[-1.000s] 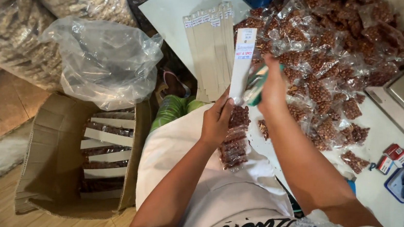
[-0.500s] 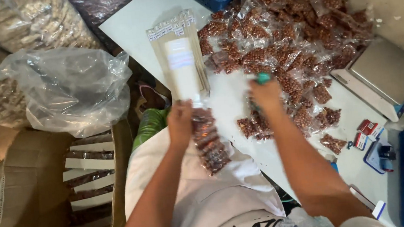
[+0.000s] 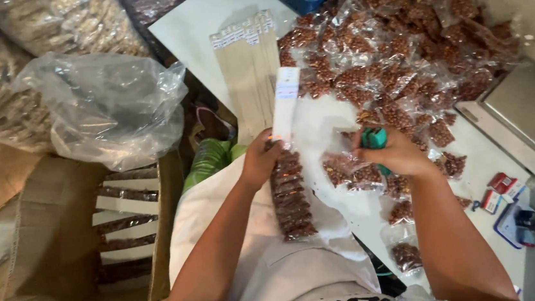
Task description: Attaching small bags of nuts to a display strip using a handheld heat sealer.
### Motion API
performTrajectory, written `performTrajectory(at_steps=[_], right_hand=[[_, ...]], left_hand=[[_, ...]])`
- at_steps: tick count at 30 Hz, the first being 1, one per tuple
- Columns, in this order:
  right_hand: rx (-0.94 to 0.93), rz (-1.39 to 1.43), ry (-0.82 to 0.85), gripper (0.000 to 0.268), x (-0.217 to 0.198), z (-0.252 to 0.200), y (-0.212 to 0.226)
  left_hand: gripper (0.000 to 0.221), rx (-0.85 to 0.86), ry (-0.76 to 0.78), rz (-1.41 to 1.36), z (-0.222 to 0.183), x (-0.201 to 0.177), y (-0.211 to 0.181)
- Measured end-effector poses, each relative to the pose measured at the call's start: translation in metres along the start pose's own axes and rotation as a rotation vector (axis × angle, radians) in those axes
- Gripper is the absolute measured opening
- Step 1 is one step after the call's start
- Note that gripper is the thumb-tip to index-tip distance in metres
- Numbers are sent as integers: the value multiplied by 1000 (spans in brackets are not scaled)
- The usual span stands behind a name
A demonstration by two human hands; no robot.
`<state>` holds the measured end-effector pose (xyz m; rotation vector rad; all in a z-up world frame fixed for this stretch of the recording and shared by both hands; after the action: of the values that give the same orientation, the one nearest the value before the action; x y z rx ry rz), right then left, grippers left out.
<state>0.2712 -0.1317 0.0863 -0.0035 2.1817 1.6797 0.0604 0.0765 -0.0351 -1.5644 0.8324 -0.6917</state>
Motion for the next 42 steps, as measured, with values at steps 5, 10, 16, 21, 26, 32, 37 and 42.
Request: performTrajectory(at_steps=[5,10,16,21,26,32,37,42], right_hand=[[-54,-9,43,21,57,24,59],[-66,-1,-112,27,76,67,26],[-87,-9,-122,39,73,70,28],[-88,-29,-111,42,76,71,45],[23,685,-529,27,80,79,98],[138,798,-529,47,106,116,76],[-195,1277,-617,50,116,147,33],[-101,1014,-574,39,87,86,5]], left_hand=[[26,-3,5,-330,-34,18,-82],[35,39,-34,-356,-43,15,-82],[24,125,-6,-129,-42,20,-50],[36,156,-6,-61,-50,23,-66],[40,212,-80,71,-69,29,-94],[51,187,-86,176,-69,30,-94],[51,198,-21,253,-74,31,-100],[40,146,-65,141,-65,22,-78]])
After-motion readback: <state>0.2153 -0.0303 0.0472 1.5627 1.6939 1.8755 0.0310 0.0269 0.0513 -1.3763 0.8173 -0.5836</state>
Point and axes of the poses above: each hand's wrist, its own z-axis towards the middle knuckle, its own x-axis out of the palm, y = z × x, the point moved 2 cm from there along z, towards the middle knuckle, and after that the axes turned 14 degrees about y, right-handed, at the moved point
